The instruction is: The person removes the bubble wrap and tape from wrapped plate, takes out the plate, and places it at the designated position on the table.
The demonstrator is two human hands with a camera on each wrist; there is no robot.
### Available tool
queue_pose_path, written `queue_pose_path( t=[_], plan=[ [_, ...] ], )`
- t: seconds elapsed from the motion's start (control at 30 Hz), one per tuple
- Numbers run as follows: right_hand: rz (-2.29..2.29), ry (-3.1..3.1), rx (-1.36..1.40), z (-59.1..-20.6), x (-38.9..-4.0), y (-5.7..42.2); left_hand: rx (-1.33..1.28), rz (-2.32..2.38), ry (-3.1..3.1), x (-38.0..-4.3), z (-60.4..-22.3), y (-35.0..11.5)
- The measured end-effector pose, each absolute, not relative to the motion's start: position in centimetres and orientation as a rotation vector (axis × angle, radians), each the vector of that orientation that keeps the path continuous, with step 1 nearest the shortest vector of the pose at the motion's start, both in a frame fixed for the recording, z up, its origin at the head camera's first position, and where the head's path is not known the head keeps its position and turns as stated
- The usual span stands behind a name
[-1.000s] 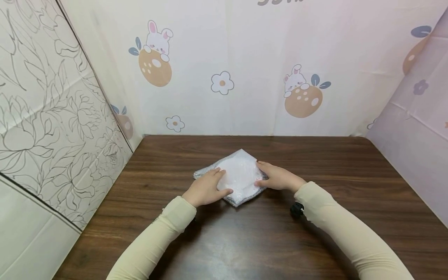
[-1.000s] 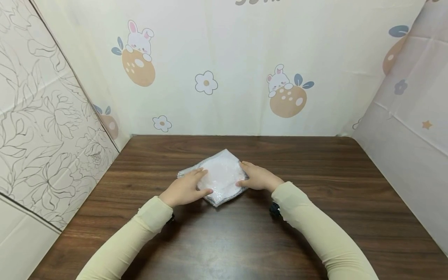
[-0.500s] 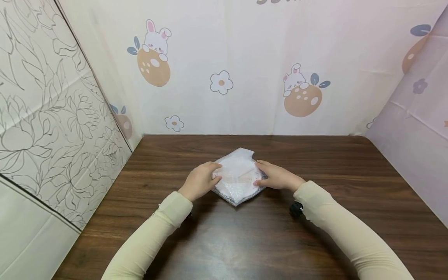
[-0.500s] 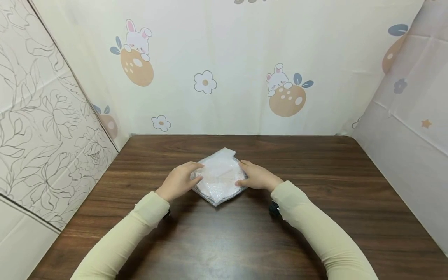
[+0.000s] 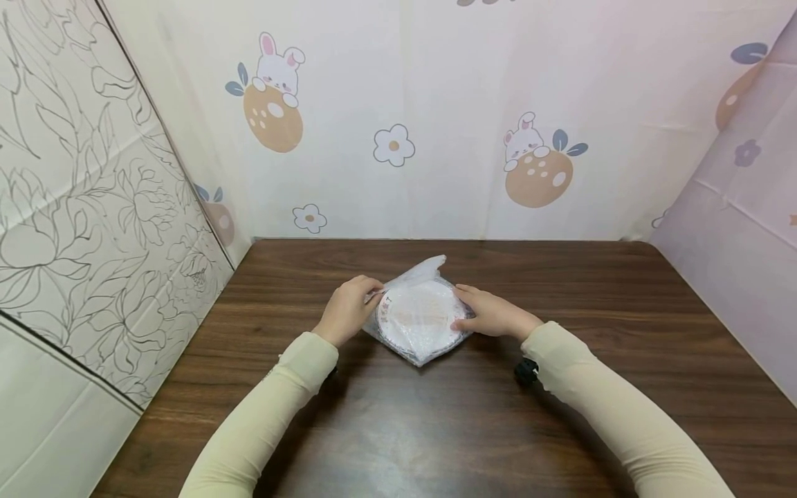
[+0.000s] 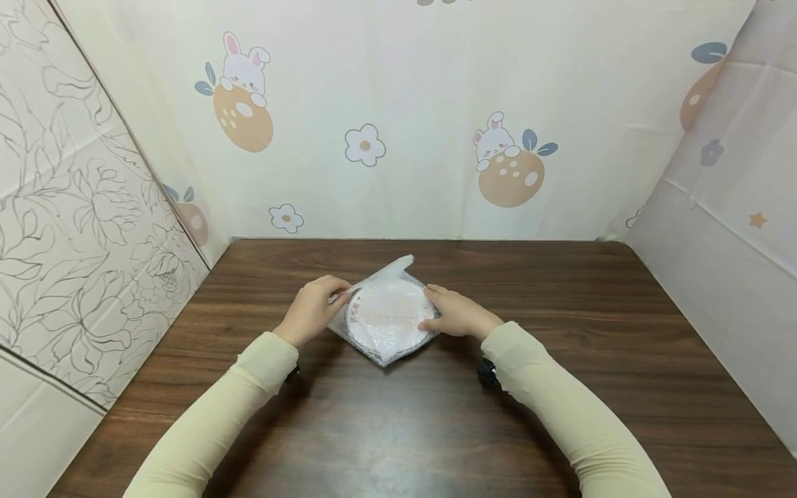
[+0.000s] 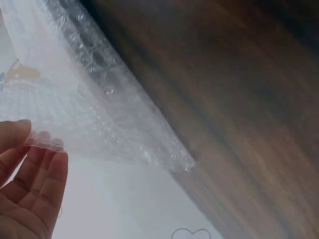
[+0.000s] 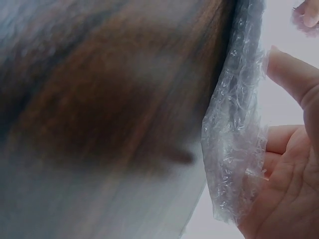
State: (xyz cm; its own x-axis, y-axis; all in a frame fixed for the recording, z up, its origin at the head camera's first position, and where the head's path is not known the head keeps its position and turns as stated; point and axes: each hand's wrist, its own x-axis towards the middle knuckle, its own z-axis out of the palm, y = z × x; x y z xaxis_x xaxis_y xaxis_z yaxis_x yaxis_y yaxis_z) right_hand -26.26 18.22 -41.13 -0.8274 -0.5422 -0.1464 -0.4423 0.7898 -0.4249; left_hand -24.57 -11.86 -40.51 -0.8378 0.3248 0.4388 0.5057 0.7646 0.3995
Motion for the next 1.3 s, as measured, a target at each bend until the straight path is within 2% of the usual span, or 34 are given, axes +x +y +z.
queue_pose_path(
  t=[0.73, 1.3],
  plan=[
    [-0.564, 2.696, -0.741, -41.0, -26.1, 18.3, -0.359, -1.039, -2.553, -28.3, -39.9, -13.3],
    [-0.551, 2.699, -0.75, -41.0, -26.1, 18.2, -0.213, -1.045, -2.599, -30.3, -40.6, -14.0]
  ],
)
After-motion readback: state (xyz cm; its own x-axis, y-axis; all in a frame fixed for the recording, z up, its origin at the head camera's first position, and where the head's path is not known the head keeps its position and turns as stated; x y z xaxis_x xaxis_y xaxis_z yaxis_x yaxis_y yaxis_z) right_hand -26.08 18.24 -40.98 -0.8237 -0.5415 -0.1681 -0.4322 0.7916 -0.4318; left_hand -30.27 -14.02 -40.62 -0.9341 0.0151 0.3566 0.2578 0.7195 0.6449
